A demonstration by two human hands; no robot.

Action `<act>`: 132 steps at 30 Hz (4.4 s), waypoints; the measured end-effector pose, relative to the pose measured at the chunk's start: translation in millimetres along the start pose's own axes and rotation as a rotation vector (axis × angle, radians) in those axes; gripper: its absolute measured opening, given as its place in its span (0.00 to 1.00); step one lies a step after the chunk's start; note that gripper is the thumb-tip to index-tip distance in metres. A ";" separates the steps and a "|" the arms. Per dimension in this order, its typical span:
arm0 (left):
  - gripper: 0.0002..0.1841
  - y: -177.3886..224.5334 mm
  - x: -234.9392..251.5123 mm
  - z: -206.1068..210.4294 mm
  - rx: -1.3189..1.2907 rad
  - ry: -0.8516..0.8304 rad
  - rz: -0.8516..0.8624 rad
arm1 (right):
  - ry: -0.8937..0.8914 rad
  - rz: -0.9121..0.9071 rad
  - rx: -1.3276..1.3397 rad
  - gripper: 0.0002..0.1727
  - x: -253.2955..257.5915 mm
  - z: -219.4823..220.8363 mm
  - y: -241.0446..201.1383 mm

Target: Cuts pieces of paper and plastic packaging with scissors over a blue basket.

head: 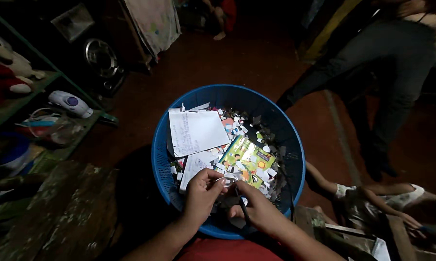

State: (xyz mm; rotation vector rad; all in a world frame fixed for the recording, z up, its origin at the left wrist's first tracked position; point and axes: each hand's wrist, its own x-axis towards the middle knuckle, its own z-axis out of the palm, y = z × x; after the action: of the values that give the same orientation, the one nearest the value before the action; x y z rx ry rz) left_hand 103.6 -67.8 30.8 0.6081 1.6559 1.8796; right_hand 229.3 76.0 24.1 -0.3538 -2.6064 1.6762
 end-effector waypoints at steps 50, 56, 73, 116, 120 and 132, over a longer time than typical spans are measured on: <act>0.05 1.7 2.6 2.4 -0.070 0.048 -0.147 | -0.103 0.086 -0.030 0.46 1.2 3.5 -6.3; 0.09 -3.8 1.9 0.7 0.016 0.027 -0.071 | -0.079 0.087 -0.009 0.44 2.2 3.3 -2.7; 0.05 -1.9 5.4 1.1 -0.145 0.114 -0.141 | -0.093 0.077 -0.003 0.42 1.3 2.5 -5.1; 0.13 6.1 9.7 3.4 -0.062 -0.003 -0.341 | 0.150 0.028 0.229 0.39 1.5 -2.1 5.4; 0.30 0.6 12.9 0.4 0.080 0.004 -0.306 | 0.295 -0.089 0.440 0.38 -0.1 -1.7 10.4; 0.22 14.1 32.6 0.0 0.462 -0.071 0.041 | 0.868 -0.158 0.919 0.27 -3.7 -10.3 15.1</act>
State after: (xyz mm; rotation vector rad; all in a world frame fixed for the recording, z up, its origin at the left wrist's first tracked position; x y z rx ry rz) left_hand 77.8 -47.2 44.0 0.8857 2.0572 1.4822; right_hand 237.1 90.4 15.2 -0.6034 -1.1070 1.8504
